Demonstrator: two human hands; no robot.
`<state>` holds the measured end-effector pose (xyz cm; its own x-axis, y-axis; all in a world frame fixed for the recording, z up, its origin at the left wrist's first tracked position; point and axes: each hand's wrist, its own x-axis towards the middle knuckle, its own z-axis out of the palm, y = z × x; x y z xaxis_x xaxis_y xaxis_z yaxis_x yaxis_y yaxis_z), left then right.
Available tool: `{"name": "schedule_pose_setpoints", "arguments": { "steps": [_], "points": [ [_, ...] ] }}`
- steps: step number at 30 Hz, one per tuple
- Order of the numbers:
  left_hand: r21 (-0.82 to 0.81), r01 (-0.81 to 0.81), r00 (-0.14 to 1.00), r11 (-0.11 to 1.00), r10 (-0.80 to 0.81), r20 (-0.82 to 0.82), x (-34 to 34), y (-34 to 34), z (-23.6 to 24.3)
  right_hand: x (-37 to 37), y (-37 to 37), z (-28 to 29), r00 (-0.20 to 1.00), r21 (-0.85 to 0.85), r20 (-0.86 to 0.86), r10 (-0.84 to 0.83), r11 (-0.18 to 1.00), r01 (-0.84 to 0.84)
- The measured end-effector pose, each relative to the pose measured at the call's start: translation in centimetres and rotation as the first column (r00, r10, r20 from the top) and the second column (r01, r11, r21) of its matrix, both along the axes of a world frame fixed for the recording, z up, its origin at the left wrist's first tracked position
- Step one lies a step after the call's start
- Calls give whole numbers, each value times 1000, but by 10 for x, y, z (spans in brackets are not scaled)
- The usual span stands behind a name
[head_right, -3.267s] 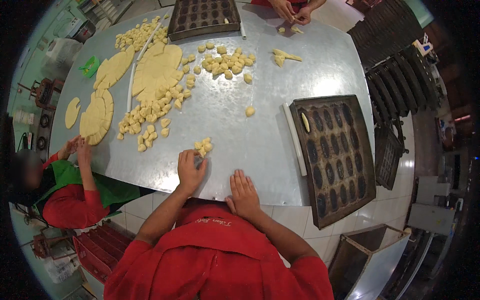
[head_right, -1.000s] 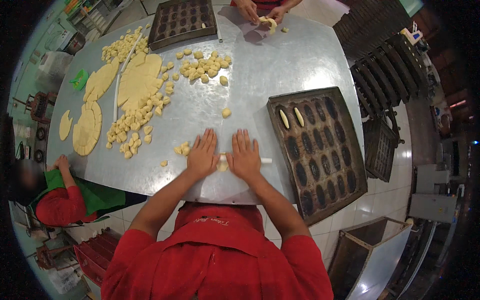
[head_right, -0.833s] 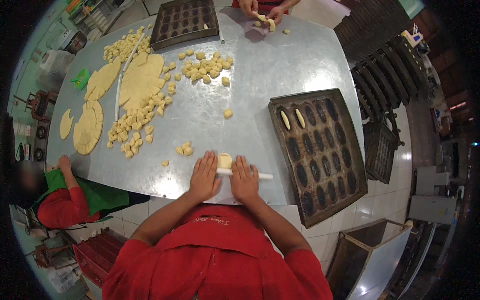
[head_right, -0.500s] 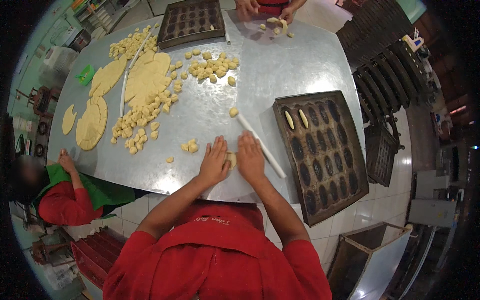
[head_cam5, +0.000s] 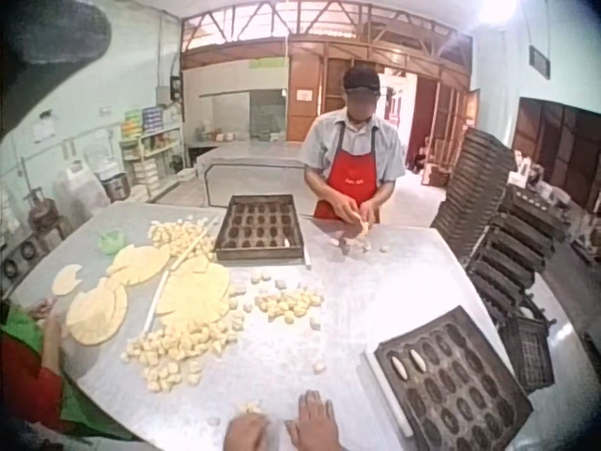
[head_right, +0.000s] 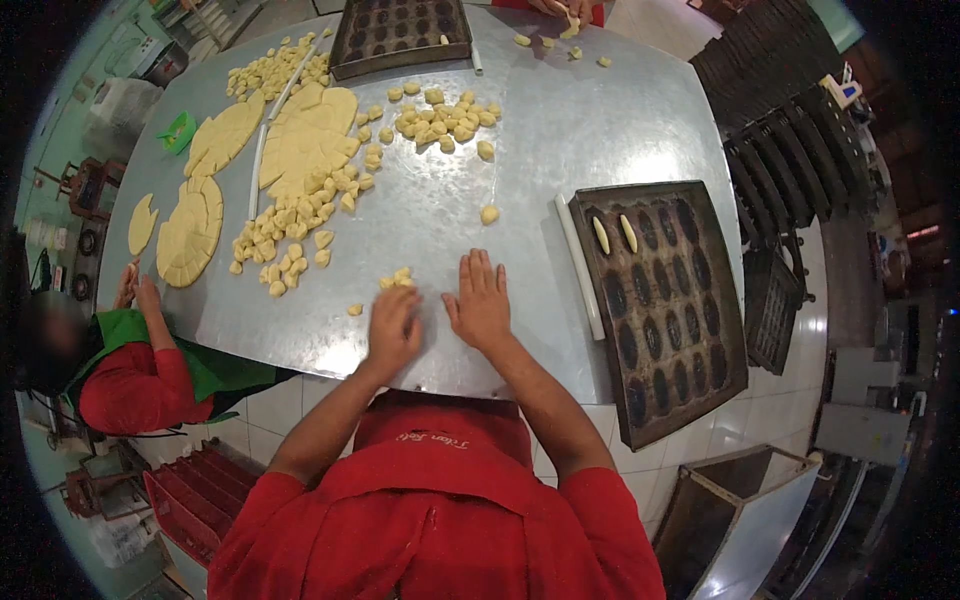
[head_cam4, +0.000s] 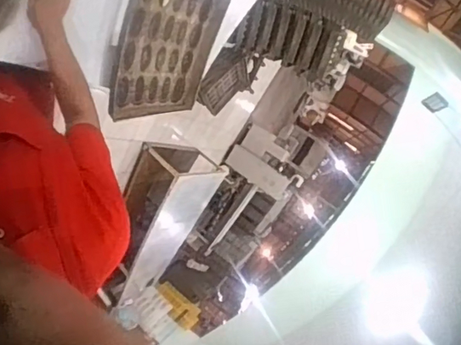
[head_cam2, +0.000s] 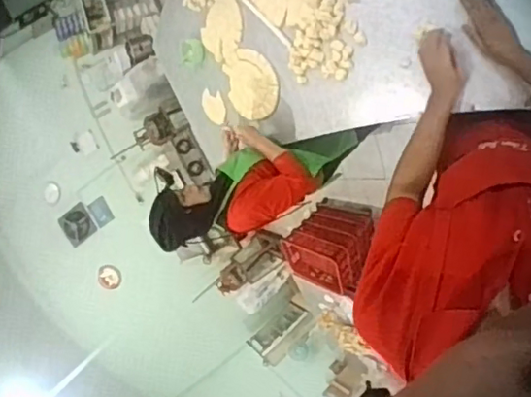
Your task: The person stacks a tray of shaped dough onto a rack, takes an empty tray, and shapes dough pieces by hand and with a roller before placing them onto the tray. The person then stacks the filled tray onto the rack and picks up another empty tray.
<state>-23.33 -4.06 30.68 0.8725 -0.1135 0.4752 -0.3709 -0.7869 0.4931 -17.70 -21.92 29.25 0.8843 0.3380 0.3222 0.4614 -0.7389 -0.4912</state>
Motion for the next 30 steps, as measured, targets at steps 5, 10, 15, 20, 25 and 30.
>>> {"name": "schedule_pose_setpoints", "arguments": {
  "steps": [5,10,15,20,25,30],
  "points": [
    [134,-218,975,967,223,-26,22,30,16,-91,-15,-8,954,-204,-142,263,935,-288],
    [199,-212,967,957,235,-98,18,39,12,-80,-7,4,959,-183,-174,224,949,-255],
    [172,-176,864,969,236,-445,2,21,38,47,8,-4,998,-140,65,6,990,3],
    [46,-176,855,983,176,-487,-40,13,30,71,-28,18,976,138,-177,127,985,-104],
    [22,-16,975,1000,20,-223,-53,9,11,17,-52,3,977,196,-144,159,972,-130],
    [48,-41,965,998,52,-257,-58,18,11,33,-68,17,967,399,-230,106,917,-6]
  ]
}}
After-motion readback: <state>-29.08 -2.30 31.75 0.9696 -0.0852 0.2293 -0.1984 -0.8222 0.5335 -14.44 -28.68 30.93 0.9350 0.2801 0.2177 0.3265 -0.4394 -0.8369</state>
